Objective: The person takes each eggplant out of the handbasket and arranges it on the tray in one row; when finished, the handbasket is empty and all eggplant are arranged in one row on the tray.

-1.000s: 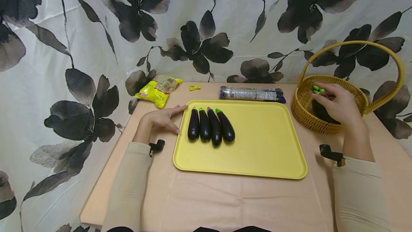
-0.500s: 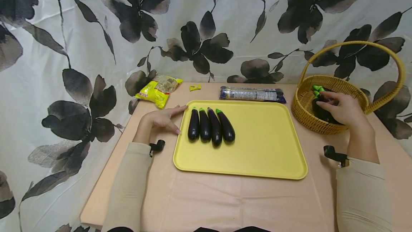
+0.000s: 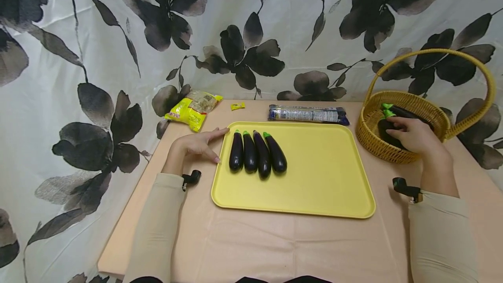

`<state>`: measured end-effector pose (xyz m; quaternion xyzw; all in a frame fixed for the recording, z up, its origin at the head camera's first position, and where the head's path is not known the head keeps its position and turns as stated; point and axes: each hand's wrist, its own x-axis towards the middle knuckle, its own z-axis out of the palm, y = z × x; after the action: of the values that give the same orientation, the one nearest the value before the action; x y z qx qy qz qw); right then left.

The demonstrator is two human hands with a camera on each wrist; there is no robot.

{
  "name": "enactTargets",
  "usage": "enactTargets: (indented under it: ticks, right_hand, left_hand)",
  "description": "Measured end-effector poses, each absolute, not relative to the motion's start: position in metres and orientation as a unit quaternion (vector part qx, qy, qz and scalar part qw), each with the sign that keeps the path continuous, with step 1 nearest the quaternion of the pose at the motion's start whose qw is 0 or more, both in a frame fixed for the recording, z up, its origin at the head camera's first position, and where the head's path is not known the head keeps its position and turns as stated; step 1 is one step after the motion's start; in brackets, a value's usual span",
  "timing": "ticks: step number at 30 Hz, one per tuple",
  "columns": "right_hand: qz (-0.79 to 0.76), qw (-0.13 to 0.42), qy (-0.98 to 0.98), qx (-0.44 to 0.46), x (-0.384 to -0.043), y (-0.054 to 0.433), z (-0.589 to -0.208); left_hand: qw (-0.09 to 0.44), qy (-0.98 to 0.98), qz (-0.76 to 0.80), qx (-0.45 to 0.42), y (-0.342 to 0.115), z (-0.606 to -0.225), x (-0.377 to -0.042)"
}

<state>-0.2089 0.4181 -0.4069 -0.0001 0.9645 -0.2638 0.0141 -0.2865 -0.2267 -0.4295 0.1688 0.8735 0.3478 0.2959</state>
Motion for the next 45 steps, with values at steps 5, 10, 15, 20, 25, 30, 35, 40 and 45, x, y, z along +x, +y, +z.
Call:
enactTargets:
  ticks: [5, 10, 15, 20, 25, 30, 35, 40, 45]
  right_hand:
    - [-0.260, 0.004, 0.966, 0.006, -0.2122, 0.4175, -0.4117]
    - [-0.253, 0.014, 0.967, 0.011, -0.2136, 0.4165, -0.4144]
    - [-0.233, 0.053, 0.971, 0.002, -0.2139, 0.4150, -0.4156]
    - [-0.220, 0.089, 0.971, -0.011, -0.2149, 0.4155, -0.4146]
    - [-0.222, 0.092, 0.971, -0.011, -0.2155, 0.4162, -0.4140]
    - [-0.227, 0.092, 0.970, -0.008, -0.2165, 0.4179, -0.4136]
    - [-0.226, 0.099, 0.969, -0.016, -0.2168, 0.4188, -0.4144]
    - [-0.232, 0.098, 0.967, -0.019, -0.2165, 0.4191, -0.4147]
    - [-0.257, 0.091, 0.962, -0.008, -0.2153, 0.4202, -0.4140]
  left_hand:
    - [0.296, 0.874, 0.346, 0.169, -0.2266, -0.4289, -0.2862]
    - [0.305, 0.870, 0.352, 0.161, -0.2261, -0.4297, -0.2855]
    - [0.311, 0.866, 0.359, 0.157, -0.2257, -0.4313, -0.2852]
    - [0.312, 0.865, 0.363, 0.155, -0.2261, -0.4324, -0.2857]
    - [0.308, 0.867, 0.360, 0.156, -0.2269, -0.4329, -0.2853]
    - [0.306, 0.868, 0.359, 0.157, -0.2268, -0.4328, -0.2854]
    - [0.305, 0.868, 0.358, 0.159, -0.2269, -0.4325, -0.2852]
    - [0.305, 0.869, 0.357, 0.158, -0.2268, -0.4329, -0.2858]
    - [0.305, 0.870, 0.353, 0.158, -0.2270, -0.4323, -0.2858]
